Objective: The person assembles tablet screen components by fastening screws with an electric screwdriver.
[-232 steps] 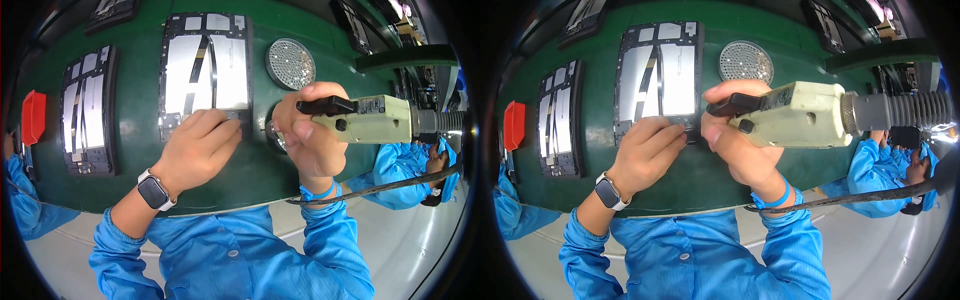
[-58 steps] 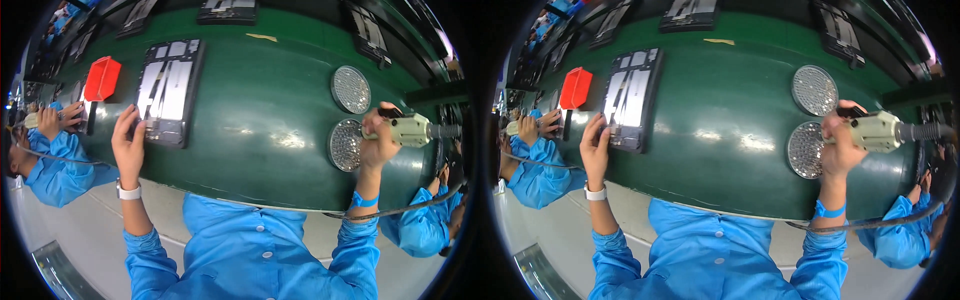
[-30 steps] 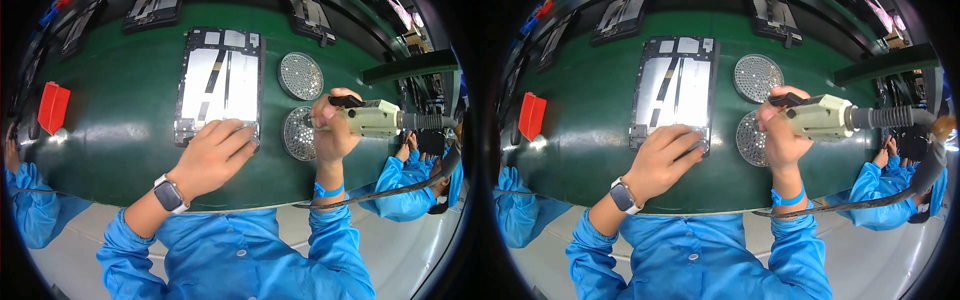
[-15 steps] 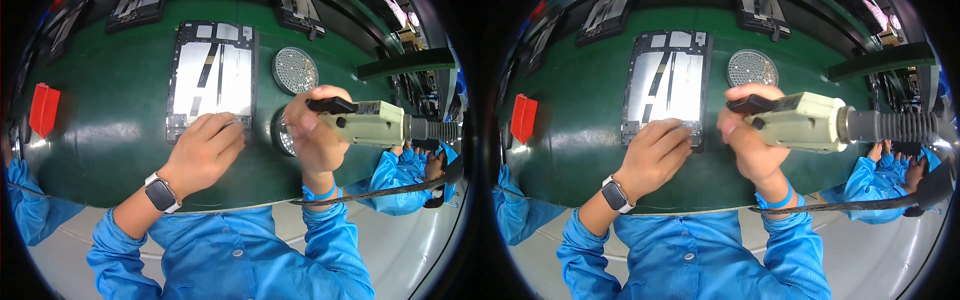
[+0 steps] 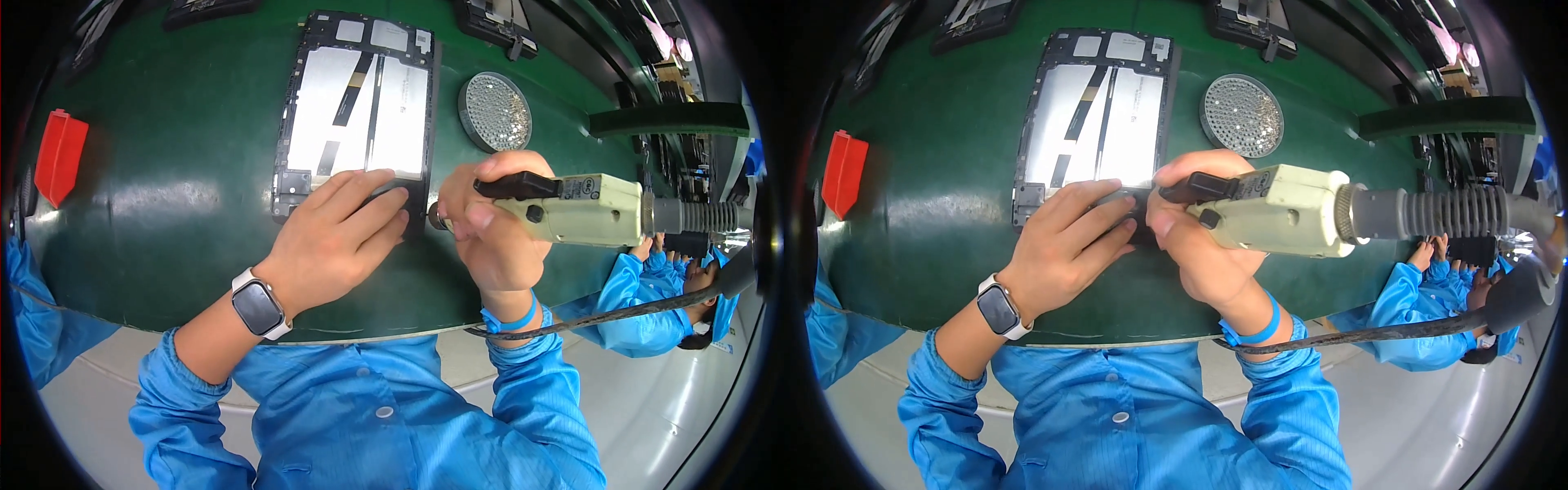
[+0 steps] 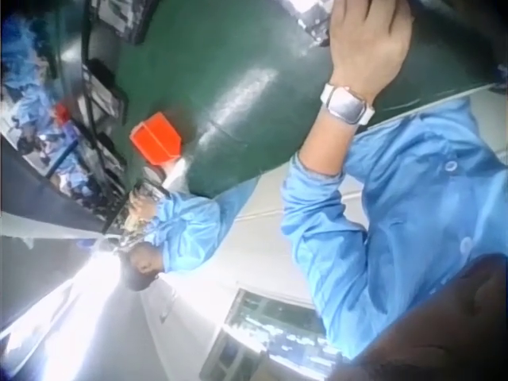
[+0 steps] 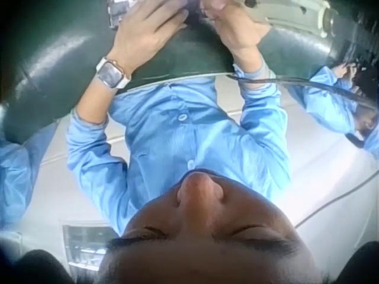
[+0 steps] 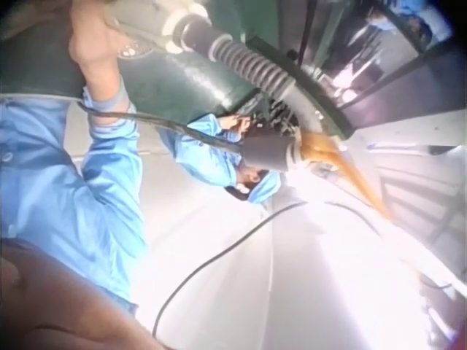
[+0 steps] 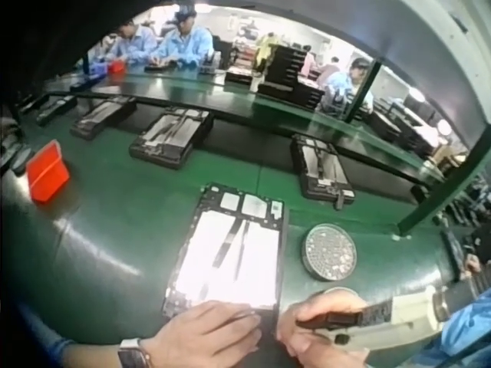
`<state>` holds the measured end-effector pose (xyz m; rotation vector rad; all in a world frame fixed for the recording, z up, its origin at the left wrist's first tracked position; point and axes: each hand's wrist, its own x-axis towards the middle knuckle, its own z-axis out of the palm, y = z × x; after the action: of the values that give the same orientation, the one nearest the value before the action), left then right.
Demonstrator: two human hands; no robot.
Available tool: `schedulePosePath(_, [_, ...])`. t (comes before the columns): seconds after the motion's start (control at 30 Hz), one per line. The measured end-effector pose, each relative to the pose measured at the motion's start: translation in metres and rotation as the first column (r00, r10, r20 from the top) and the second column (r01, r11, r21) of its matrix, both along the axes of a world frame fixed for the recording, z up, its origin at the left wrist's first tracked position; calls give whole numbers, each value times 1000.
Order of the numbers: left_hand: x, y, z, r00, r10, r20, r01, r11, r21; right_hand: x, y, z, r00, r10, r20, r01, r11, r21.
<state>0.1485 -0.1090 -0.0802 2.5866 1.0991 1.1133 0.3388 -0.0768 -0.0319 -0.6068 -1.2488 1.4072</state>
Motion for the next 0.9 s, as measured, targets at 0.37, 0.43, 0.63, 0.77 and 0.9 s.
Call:
schedulePosePath(0.37, [2, 1, -1, 1000, 1, 24, -1, 1000, 3, -7, -3, 6, 966, -57, 253, 41, 997, 67])
schedulePosePath(0.43, [2, 1, -2, 1000, -4, 10, 4, 1000, 11, -1, 2, -4, 983, -10, 183, -18, 988, 154])
schedulePosePath(0.63, [2, 10, 4, 997, 52, -55, -52, 999, 6, 31, 15, 16, 967, -251, -37, 254, 953, 164])
schedulePosePath(0.77, [7, 13, 0, 994, 102, -30, -102, 995, -16, 62, 22, 7, 938, -347, -1, 338, 911, 234])
schedulePosePath(0.9, [7, 13, 4, 996, 89, -15, -90, 995, -42, 63, 20, -2, 924, -381, 28, 375, 919, 122])
